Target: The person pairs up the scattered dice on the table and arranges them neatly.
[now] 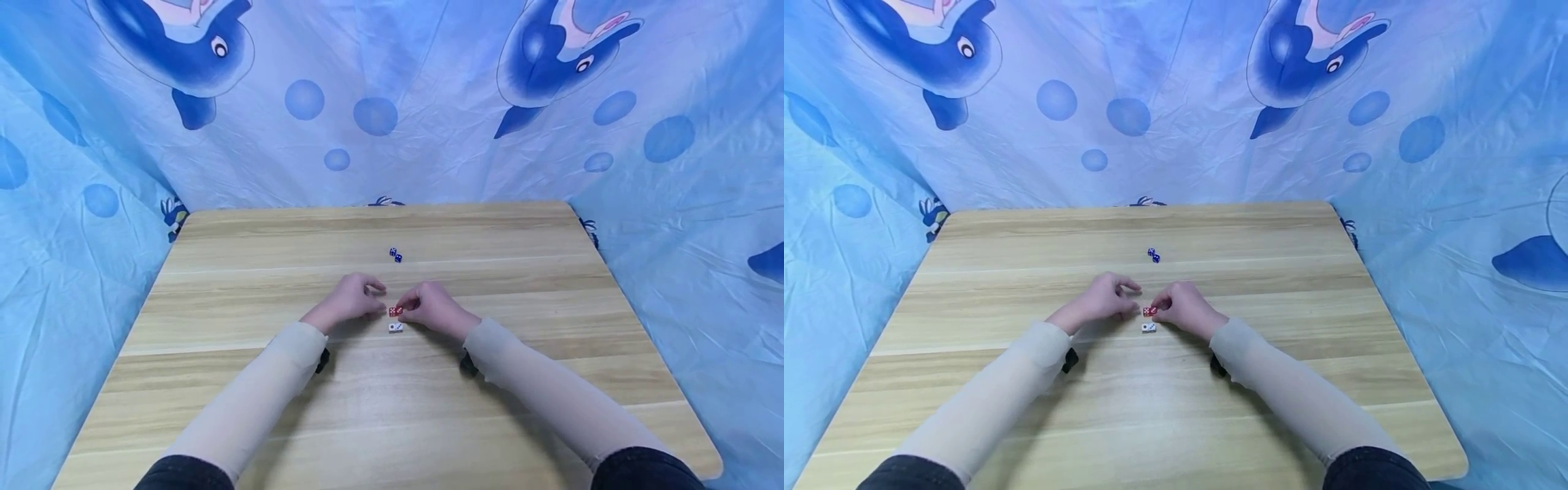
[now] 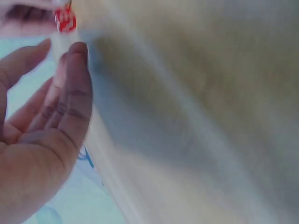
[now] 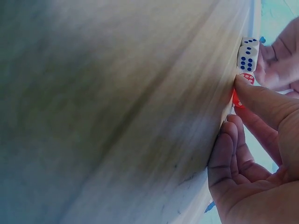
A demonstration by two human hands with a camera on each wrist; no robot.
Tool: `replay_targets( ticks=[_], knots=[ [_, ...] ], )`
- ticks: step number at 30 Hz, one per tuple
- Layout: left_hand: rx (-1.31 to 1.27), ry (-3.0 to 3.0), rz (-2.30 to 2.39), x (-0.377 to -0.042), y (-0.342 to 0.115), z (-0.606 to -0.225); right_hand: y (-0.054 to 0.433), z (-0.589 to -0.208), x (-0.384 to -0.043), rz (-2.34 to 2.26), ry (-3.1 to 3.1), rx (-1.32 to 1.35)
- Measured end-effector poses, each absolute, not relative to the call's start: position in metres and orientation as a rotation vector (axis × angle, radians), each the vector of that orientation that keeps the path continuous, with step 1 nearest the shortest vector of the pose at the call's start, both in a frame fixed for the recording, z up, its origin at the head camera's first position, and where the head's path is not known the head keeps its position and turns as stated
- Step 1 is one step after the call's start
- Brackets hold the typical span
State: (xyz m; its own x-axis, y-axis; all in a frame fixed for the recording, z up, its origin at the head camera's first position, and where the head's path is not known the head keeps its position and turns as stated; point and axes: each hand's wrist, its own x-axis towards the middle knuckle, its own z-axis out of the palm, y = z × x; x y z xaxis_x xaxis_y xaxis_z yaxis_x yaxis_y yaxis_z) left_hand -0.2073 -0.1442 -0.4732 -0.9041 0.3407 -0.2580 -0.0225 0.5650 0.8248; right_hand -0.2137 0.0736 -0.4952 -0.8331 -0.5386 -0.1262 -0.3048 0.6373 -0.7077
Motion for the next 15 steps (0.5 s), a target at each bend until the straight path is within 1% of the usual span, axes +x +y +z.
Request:
replay_targets(
  ticks=[3, 7, 15],
  knots=[
    [0.273, 2.435, 1.308, -0.221, -0.15, -0.469, 0.075, -0.494, -0.214, -0.998, 2.547, -0.667],
    [0.21, 2.442, 1.388, -0.235, -0.154, -0.468, 0.076, -0.492, -0.214, -1.001, 2.547, -0.675],
    [0.095, 2.408, 1.483, -0.261, -0.158, -0.48, 0.074, -0.492, -0.21, -0.989, 2.547, -0.689]
  ],
)
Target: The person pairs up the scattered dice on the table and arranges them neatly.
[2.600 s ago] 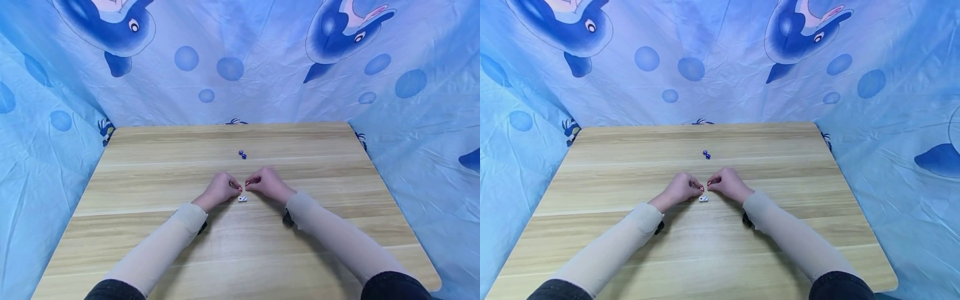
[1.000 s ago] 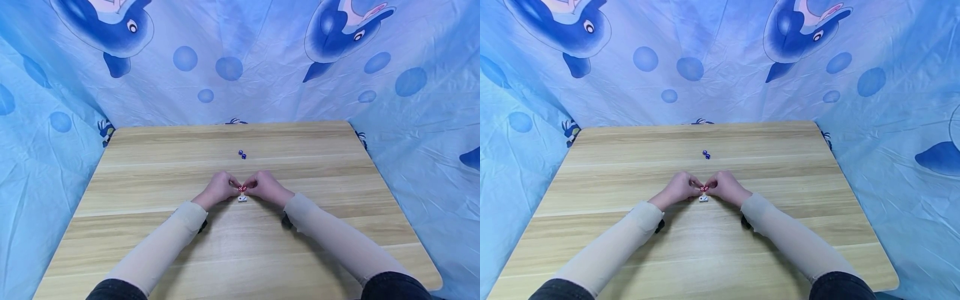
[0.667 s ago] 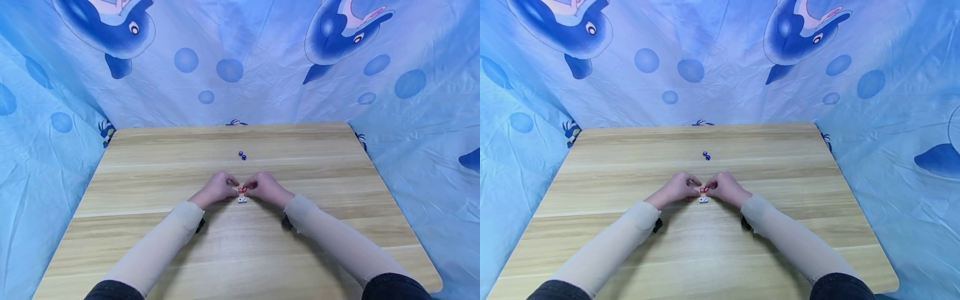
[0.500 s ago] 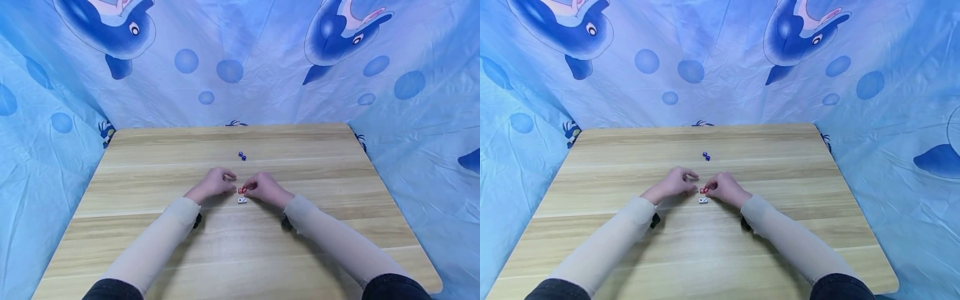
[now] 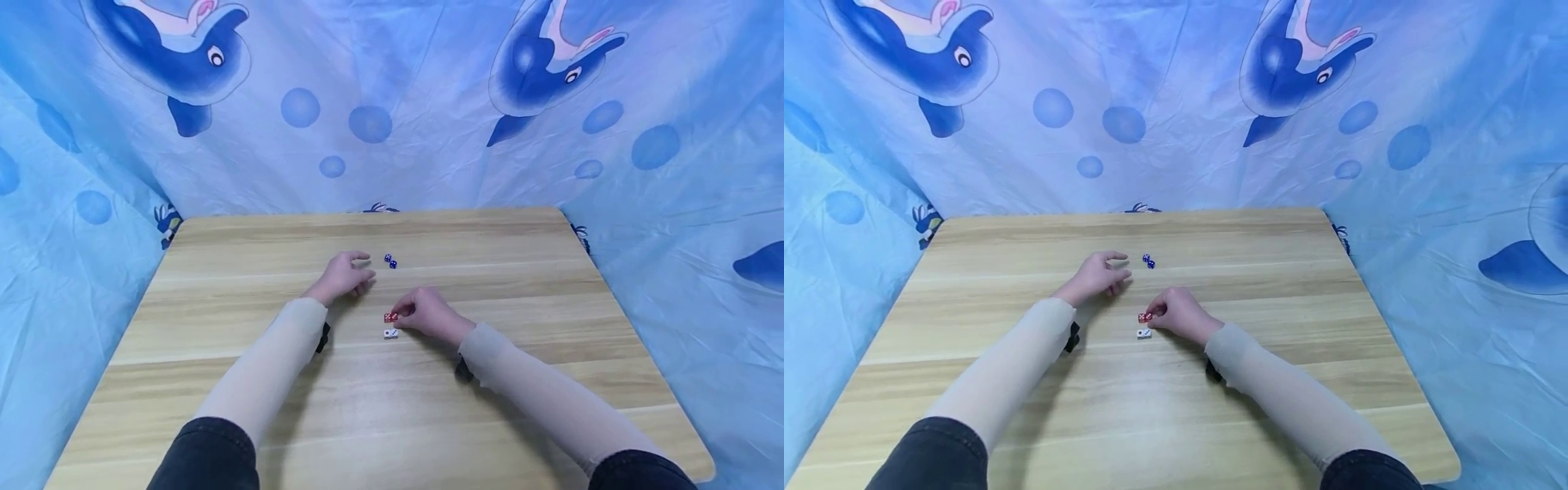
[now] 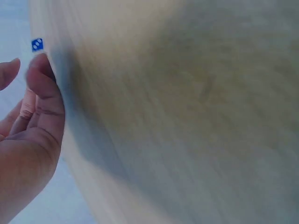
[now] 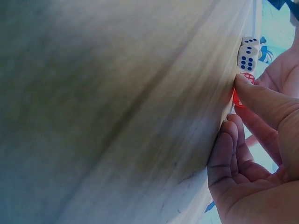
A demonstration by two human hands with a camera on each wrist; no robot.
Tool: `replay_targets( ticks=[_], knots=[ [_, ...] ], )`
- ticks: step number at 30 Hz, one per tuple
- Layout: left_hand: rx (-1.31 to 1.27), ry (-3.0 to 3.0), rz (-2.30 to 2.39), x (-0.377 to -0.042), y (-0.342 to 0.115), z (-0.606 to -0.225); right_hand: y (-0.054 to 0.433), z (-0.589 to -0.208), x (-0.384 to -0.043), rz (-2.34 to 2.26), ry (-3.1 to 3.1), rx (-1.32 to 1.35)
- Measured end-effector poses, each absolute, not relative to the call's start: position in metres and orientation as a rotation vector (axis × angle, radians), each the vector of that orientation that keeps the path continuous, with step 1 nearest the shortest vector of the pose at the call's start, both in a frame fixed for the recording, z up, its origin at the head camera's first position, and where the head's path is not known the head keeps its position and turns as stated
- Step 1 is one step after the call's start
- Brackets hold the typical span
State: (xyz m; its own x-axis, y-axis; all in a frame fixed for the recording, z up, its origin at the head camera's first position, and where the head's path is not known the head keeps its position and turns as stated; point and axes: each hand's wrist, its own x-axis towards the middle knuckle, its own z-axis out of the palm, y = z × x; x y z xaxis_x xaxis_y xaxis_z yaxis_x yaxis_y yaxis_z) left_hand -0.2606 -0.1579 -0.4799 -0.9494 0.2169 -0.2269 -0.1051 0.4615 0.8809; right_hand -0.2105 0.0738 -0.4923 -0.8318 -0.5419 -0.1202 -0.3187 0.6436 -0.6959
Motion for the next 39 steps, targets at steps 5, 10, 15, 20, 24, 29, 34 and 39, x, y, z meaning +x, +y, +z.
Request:
replay_targets(
  ticks=[5, 10, 15, 20, 24, 29, 34, 39],
  knots=[
    [0.079, 2.401, 1.484, -0.277, -0.156, -0.486, 0.073, -0.493, -0.21, -0.978, 2.552, -0.685],
    [0.073, 2.385, 1.486, -0.292, -0.152, -0.487, 0.075, -0.494, -0.211, -0.985, 2.553, -0.698],
    [0.086, 2.364, 1.469, -0.303, -0.149, -0.486, 0.077, -0.496, -0.211, -0.998, 2.548, -0.697],
    [0.089, 2.357, 1.452, -0.308, -0.148, -0.481, 0.077, -0.496, -0.212, -0.99, 2.559, -0.722],
    [0.112, 2.333, 1.442, -0.311, -0.148, -0.481, 0.076, -0.497, -0.213, -0.974, 2.567, -0.735],
    [0.172, 2.266, 1.45, -0.315, -0.146, -0.483, 0.076, -0.496, -0.212, -0.991, 2.552, -0.723],
    [0.188, 2.255, 1.417, -0.315, -0.142, -0.483, 0.075, -0.496, -0.21, -1.015, 2.526, -0.721],
    [0.23, 2.321, 1.336, -0.317, -0.138, -0.482, 0.076, -0.495, -0.21, -1.01, 2.532, -0.707]
  ],
)
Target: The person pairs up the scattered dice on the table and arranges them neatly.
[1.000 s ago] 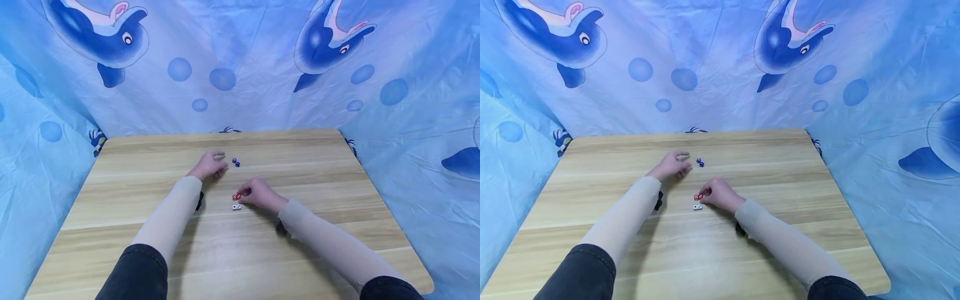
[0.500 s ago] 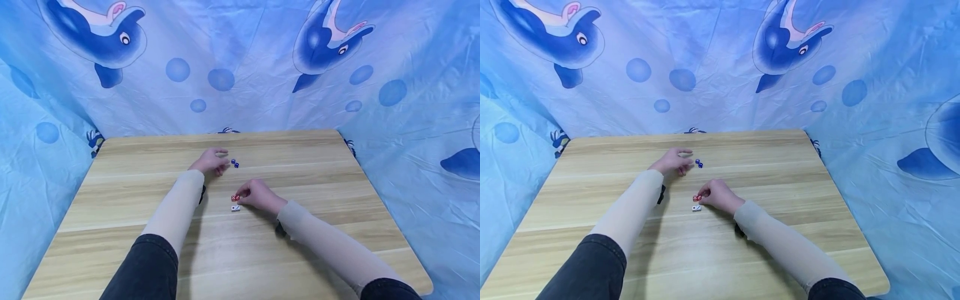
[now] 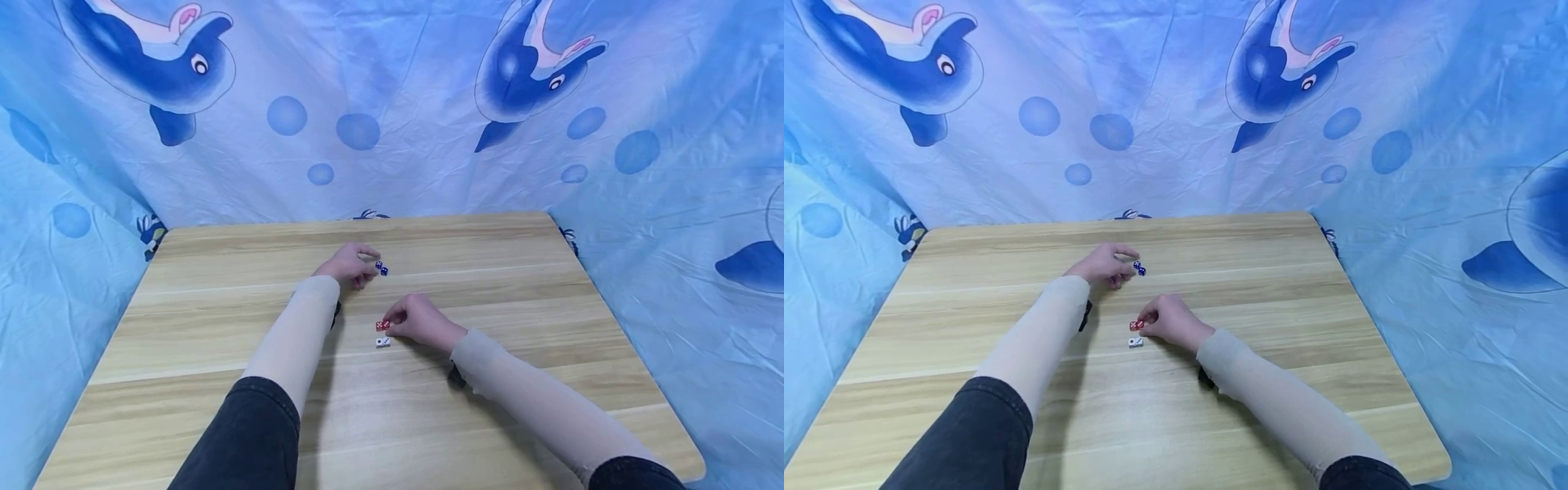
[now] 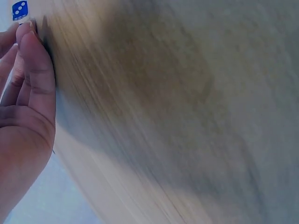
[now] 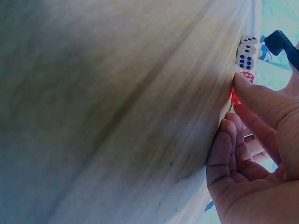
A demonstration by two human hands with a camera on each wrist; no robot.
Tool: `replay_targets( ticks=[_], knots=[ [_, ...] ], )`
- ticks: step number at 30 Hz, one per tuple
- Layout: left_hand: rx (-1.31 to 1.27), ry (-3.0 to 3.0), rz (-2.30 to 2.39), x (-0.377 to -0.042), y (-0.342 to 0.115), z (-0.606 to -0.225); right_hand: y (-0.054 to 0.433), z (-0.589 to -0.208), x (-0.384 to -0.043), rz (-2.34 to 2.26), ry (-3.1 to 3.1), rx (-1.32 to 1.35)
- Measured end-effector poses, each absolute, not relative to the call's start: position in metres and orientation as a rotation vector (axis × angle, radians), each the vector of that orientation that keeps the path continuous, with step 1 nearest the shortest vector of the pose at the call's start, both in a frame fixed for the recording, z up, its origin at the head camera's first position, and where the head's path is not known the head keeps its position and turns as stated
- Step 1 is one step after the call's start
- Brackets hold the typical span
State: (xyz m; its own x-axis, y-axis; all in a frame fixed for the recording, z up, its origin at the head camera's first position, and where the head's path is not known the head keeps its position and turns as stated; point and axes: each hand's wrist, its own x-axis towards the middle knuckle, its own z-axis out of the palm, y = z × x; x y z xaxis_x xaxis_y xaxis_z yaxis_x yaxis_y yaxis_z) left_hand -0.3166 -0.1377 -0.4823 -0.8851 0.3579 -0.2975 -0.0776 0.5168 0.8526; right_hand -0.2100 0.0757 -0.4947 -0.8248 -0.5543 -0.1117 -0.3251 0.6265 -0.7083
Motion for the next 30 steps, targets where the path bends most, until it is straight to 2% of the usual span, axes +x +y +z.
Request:
replay_targets(
  ticks=[8, 30],
  knots=[
    [0.271, 2.4, 1.243, -0.3224, -0.1349, -0.4882, 0.0766, -0.494, -0.2096, -1.021, 2.536, -0.72],
    [0.17, 2.488, 1.233, -0.3213, -0.1286, -0.4917, 0.0766, -0.4963, -0.211, -1.027, 2.542, -0.735]
  ],
)
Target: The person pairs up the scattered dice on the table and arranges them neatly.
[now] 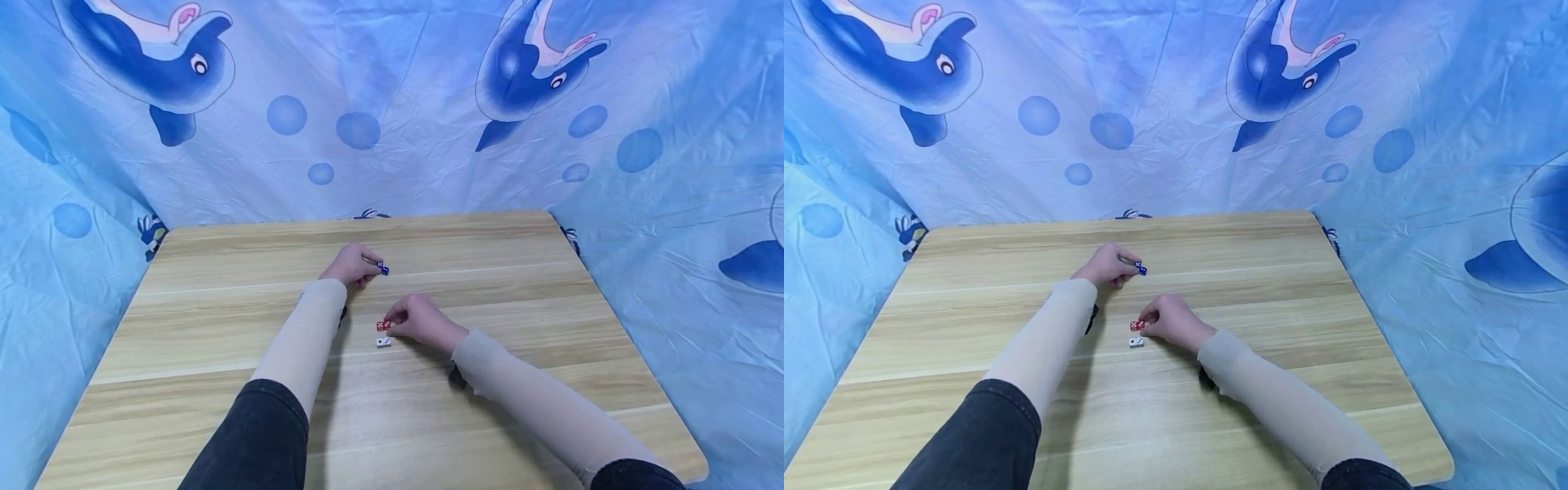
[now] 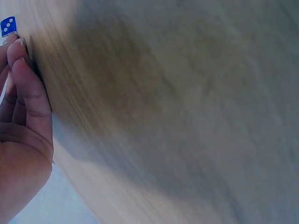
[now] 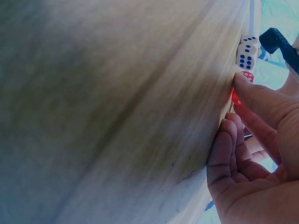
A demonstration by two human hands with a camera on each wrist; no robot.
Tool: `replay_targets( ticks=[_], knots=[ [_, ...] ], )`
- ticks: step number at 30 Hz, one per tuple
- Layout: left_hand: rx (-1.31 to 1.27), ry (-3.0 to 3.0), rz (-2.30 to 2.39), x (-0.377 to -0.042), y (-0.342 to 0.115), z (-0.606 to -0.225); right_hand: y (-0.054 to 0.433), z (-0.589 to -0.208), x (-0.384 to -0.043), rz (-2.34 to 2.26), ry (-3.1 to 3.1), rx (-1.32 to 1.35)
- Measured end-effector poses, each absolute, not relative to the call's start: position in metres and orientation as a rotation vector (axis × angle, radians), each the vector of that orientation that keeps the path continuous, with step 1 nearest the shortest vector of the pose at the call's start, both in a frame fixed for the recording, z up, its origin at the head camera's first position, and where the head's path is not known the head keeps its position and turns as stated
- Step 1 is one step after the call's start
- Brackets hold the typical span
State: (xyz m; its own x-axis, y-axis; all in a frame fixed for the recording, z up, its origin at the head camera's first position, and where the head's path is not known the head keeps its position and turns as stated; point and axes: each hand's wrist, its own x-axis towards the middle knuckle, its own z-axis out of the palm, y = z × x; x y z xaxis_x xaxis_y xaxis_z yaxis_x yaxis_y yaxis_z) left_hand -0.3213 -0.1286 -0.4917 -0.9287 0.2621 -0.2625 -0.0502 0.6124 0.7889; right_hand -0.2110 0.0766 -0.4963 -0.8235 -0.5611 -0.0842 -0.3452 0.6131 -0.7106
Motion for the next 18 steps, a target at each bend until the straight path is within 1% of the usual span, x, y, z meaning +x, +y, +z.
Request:
replay_targets(
  ticks=[8, 18],
  knots=[
    [0.172, 2.451, 1.285, -0.311, -0.132, -0.489, 0.077, -0.498, -0.21, -1.041, 2.536, -0.753],
    [0.179, 2.365, 1.354, -0.283, -0.139, -0.487, 0.076, -0.495, -0.21, -0.981, 2.554, -0.73]
  ],
)
